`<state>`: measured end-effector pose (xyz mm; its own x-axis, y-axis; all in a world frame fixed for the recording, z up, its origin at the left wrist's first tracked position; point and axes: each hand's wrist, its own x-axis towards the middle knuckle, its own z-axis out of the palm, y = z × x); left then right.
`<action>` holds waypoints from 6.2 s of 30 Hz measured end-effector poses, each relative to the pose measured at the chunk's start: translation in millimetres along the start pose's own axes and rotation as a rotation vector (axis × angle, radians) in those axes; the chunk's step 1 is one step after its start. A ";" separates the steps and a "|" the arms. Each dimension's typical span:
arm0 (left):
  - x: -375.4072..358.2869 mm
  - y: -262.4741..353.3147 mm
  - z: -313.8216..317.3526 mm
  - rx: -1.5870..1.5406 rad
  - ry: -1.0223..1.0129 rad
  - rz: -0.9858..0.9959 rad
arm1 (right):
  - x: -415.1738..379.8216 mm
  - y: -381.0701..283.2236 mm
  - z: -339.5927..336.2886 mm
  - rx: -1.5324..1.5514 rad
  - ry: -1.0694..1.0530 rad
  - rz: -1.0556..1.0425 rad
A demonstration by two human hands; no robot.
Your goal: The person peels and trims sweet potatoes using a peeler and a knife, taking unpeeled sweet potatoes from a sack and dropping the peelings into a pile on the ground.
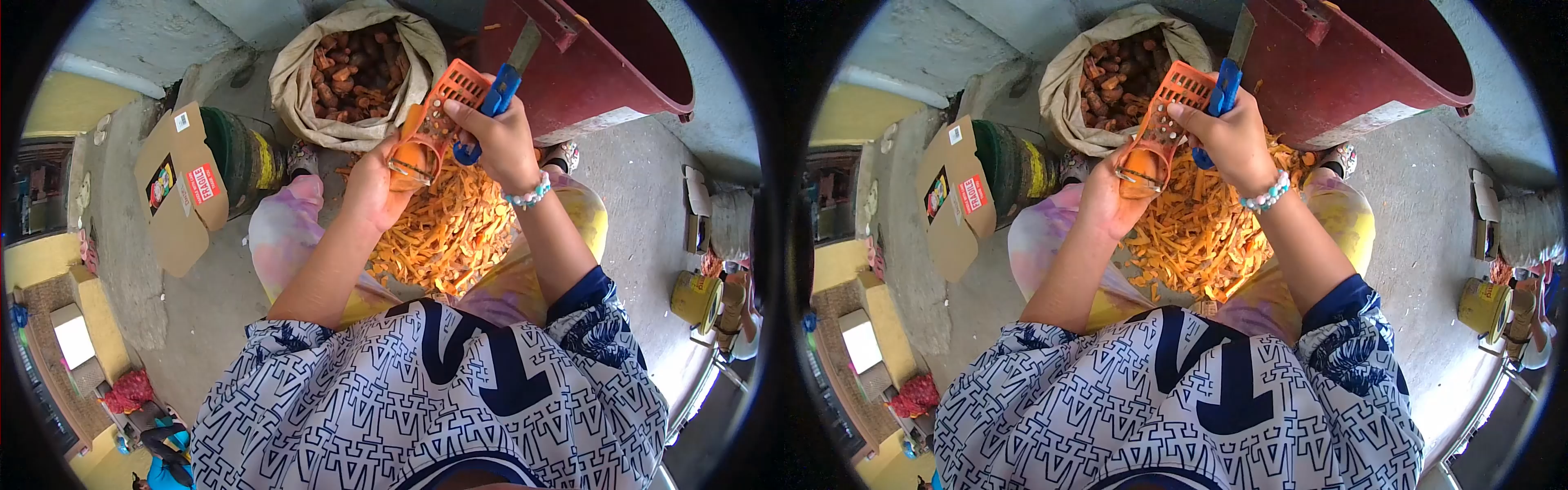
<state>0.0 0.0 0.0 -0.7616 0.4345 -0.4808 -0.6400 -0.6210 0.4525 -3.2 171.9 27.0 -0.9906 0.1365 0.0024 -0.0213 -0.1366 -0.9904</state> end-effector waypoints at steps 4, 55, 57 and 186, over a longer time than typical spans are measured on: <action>-12.5 -4.2 2.3 0.129 -0.127 -0.077 | 50.3 19.7 -46.3 0.065 0.274 0.007; -9.0 1.7 3.6 -0.062 -0.176 -0.060 | -1.2 -16.2 -3.9 0.171 0.170 -0.083; -6.4 -3.2 8.2 -0.065 -0.083 -0.013 | -18.6 -18.2 9.9 0.135 0.152 -0.049; -13.2 -17.3 12.4 0.410 -0.261 0.253 | -10.2 8.5 -26.0 0.964 0.122 0.496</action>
<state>19.8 13.1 7.8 -0.8637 0.4841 -0.1402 -0.3809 -0.4449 0.8105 10.3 194.9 15.0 -0.8991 -0.0571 -0.4341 0.2278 -0.9077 -0.3524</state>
